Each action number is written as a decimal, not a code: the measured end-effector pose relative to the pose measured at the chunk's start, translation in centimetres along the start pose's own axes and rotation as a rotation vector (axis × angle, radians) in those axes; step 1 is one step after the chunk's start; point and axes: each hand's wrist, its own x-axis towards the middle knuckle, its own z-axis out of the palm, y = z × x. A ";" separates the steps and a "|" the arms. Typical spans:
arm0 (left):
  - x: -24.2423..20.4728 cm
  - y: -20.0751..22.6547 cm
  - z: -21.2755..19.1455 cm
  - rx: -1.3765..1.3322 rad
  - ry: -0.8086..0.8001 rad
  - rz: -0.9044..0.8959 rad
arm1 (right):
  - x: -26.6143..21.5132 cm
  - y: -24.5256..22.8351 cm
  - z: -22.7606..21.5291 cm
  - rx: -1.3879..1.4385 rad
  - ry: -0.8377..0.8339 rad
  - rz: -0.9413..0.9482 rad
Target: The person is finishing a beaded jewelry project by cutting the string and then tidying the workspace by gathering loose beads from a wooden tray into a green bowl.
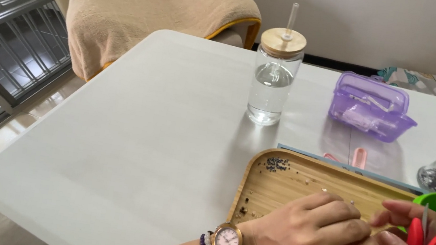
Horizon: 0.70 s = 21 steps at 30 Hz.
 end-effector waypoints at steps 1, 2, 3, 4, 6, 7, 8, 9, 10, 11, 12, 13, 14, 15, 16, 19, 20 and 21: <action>0.0 0.0 0.1 0.002 0.003 -0.003 | 0.0 -0.5 0.2 0.048 0.010 0.035; 0.1 0.0 -0.1 -0.005 -0.001 -0.002 | -0.3 -0.7 0.1 0.050 0.017 0.038; 0.3 0.0 -0.4 -0.005 -0.026 -0.006 | -0.6 -0.9 0.0 -0.036 0.013 -0.010; 0.4 0.0 -0.6 -0.006 -0.052 -0.010 | -0.9 -1.2 -0.1 -0.121 0.009 -0.057; 0.6 0.0 -1.0 -0.004 -0.079 -0.014 | -0.4 -1.0 -0.8 -0.156 -0.056 -0.079; 0.7 0.0 -1.0 0.001 -0.110 -0.025 | -0.5 -1.0 -1.4 -0.191 -0.128 -0.093; 0.8 0.1 -1.0 -0.017 -0.103 -0.016 | -0.6 -2.4 -0.9 -0.201 -0.109 -0.091; 0.9 0.0 -1.0 -0.031 -0.126 -0.034 | -0.7 -3.7 -0.4 -0.319 -0.058 0.053; 1.0 0.0 -1.0 -0.044 -0.150 -0.051 | -0.8 -5.0 0.1 -0.432 -0.005 0.199; 1.1 -0.1 -1.0 -0.064 -0.149 -0.039 | -0.7 -4.4 0.0 -0.435 0.018 0.204; 1.1 -0.2 -0.9 -0.071 -0.171 -0.047 | -0.7 -3.9 -0.1 -0.291 -0.065 0.134; 1.1 -0.2 -0.9 -0.076 -0.197 -0.056 | -0.7 -3.3 -0.2 -0.146 -0.149 0.063; 1.3 -0.1 -0.7 -0.094 -0.197 -0.046 | -0.8 -3.3 -0.2 -0.148 -0.129 0.067; 1.4 -0.1 -0.6 -0.091 -0.201 -0.066 | -0.9 -3.4 0.0 -0.070 -0.157 0.068; 1.6 -0.1 -0.6 -0.088 -0.206 -0.087 | -0.9 -3.4 0.2 0.008 -0.185 0.068; 1.1 -0.1 0.4 -0.091 -0.171 -0.155 | -1.1 -3.9 0.4 0.117 -0.198 0.049; 1.1 0.0 0.6 -0.096 -0.174 -0.152 | -1.1 -3.9 0.3 0.119 -0.191 0.049; 1.2 0.1 0.7 -0.130 -0.149 -0.196 | -1.1 -4.0 0.3 0.145 -0.195 0.045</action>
